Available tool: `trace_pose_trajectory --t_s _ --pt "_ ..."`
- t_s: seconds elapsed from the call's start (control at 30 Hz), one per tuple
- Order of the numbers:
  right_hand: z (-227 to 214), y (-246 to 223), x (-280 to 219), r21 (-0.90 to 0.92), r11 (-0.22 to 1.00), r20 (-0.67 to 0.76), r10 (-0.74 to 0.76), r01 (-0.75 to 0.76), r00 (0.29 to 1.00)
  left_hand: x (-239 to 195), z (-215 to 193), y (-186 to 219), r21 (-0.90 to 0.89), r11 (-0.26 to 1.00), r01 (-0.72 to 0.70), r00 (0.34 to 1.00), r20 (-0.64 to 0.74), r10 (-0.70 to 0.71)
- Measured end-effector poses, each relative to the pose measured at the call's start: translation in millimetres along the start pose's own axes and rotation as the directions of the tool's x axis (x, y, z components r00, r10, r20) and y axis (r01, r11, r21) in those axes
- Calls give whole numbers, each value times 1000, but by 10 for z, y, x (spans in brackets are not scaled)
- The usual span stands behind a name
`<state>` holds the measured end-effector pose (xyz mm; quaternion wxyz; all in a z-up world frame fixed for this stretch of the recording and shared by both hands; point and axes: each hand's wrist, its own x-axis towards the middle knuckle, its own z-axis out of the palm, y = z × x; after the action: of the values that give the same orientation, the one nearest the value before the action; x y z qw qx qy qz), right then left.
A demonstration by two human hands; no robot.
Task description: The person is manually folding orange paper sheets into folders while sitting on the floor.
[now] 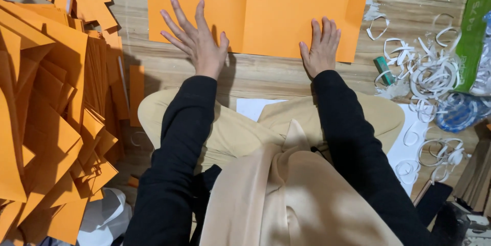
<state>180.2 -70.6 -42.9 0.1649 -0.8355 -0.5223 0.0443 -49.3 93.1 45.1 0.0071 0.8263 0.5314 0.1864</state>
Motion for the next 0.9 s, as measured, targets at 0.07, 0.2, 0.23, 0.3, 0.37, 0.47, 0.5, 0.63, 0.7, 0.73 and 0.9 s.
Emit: trace_pose_trajectory --t_s 0.07,0.2,0.23,0.3,0.37,0.47,0.5,0.63,0.7,0.73,0.9 --pt "-4 62 -5 -7 1000 6 -30 31 1000 -3 108 -27 12 1000 -22 997 72 21" --pt "57 184 -4 20 991 -12 -131 131 991 30 281 -179 47 982 182 904 385 -186" --pt "32 190 -15 29 988 -14 -153 153 988 71 315 -270 57 978 199 905 372 -206" --pt "-19 204 -35 8 976 -17 -219 219 976 143 365 -464 24 938 346 799 517 -308" --pt "-30 243 -84 -3 967 -25 -255 255 967 278 478 -756 77 942 328 811 488 -322" --pt "-43 270 -155 -22 959 -36 -282 281 959 436 714 -1387 265 902 341 791 437 -427" --pt "-52 281 -180 -29 961 -43 -275 274 960 509 808 -1612 391 845 365 760 399 -513" --pt "-25 227 -212 -35 978 -12 -205 204 979 215 772 -2542 613 706 354 497 516 -697" --pt "71 307 -224 20 990 1 -142 142 990 292 663 -2627 561 741 368 472 575 -669" --pt "87 304 -233 16 991 -4 -135 135 991 189 642 -2714 533 759 373 459 605 -650" --pt "83 308 -261 -24 994 -36 -109 109 993 -71 920 -3158 383 858 343 419 755 -504"
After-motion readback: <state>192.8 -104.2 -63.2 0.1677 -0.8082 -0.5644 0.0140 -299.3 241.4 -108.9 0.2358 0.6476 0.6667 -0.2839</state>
